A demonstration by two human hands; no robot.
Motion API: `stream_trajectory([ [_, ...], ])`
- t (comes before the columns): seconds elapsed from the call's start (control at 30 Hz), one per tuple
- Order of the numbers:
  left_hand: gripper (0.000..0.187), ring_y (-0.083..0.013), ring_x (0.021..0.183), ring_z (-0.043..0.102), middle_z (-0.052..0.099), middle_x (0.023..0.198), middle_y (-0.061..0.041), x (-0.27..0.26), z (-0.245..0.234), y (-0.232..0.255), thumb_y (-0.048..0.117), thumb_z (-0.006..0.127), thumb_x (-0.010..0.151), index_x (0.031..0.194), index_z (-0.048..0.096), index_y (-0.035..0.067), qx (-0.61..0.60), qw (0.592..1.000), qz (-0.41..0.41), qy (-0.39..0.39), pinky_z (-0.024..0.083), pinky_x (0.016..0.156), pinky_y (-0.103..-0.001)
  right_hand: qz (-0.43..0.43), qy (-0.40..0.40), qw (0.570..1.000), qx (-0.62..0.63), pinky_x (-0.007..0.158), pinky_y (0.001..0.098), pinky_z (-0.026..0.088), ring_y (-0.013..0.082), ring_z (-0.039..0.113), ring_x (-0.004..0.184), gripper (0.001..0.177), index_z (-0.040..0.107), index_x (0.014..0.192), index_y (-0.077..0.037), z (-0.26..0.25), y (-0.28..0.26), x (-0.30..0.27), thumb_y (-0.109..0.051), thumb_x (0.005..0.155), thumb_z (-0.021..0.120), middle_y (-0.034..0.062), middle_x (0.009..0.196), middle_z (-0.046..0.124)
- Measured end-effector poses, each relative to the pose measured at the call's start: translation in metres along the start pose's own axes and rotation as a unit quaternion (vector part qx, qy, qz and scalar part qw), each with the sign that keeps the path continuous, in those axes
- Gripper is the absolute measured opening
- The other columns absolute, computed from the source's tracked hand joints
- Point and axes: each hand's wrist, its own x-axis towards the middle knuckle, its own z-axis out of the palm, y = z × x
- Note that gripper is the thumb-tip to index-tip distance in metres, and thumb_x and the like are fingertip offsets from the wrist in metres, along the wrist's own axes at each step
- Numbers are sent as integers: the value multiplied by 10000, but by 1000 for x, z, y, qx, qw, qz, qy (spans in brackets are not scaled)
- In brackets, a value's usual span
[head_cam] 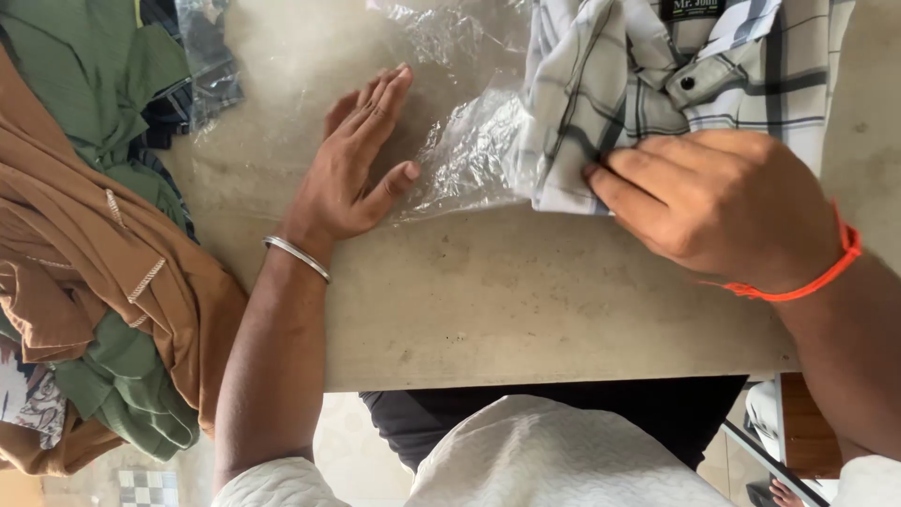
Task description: Folding a checkered shirt and placing it into a clear plastic bag.
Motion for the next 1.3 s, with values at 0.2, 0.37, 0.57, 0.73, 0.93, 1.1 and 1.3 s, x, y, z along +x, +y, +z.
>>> stream_trajectory([
  [0.2,889,-272,1632,213,354,1700,-128,2,9,8,702,353,1021,1628,333,53,47,999,1,9,3,1330,-463,13,-48,998,24,553,270,475,117,659,704,274,819,1161,-224,6,5,-8,-149,908,746,-34,854,713],
  [0.37,851,-273,1630,195,338,1703,-129,1,30,2,662,332,1031,1616,341,45,41,998,52,-9,-59,1299,-498,-5,-63,998,24,582,264,481,116,671,755,287,802,1132,-235,10,0,-5,-166,862,735,-43,879,715],
  [0.57,566,-264,1585,292,430,1657,-78,4,28,30,475,502,1072,1568,467,204,74,996,24,-53,55,1293,-519,38,-39,996,64,609,289,520,154,699,790,292,802,1077,-183,6,0,-3,-151,787,791,-7,922,734],
  [0.73,505,-306,1620,329,460,1667,-89,-2,27,9,429,408,1151,1602,426,203,-54,995,81,-5,142,1344,-523,151,6,984,99,587,304,551,176,700,716,417,791,1139,-51,11,1,-7,-16,724,817,59,1000,759],
  [0.93,532,-302,1629,345,421,1677,-104,-2,23,16,490,412,1121,1602,396,261,-74,985,157,7,181,1288,-471,187,126,972,66,796,262,593,184,725,974,434,706,1311,-24,22,0,-18,41,882,705,74,1235,718],
  [1.1,510,-313,1632,320,392,1693,-86,-2,30,15,522,404,1110,1583,409,330,-47,983,176,14,187,1290,-484,125,-127,981,76,481,266,493,113,661,621,315,802,1195,-71,43,-8,-24,-316,1002,752,48,968,761],
  [1.3,482,-332,1563,388,473,1632,-110,3,20,34,463,502,1073,1529,523,308,44,987,147,-49,236,1260,-523,-31,-52,991,118,656,298,580,217,755,945,361,768,1073,-122,22,-18,-1,-377,817,754,57,1128,775],
])
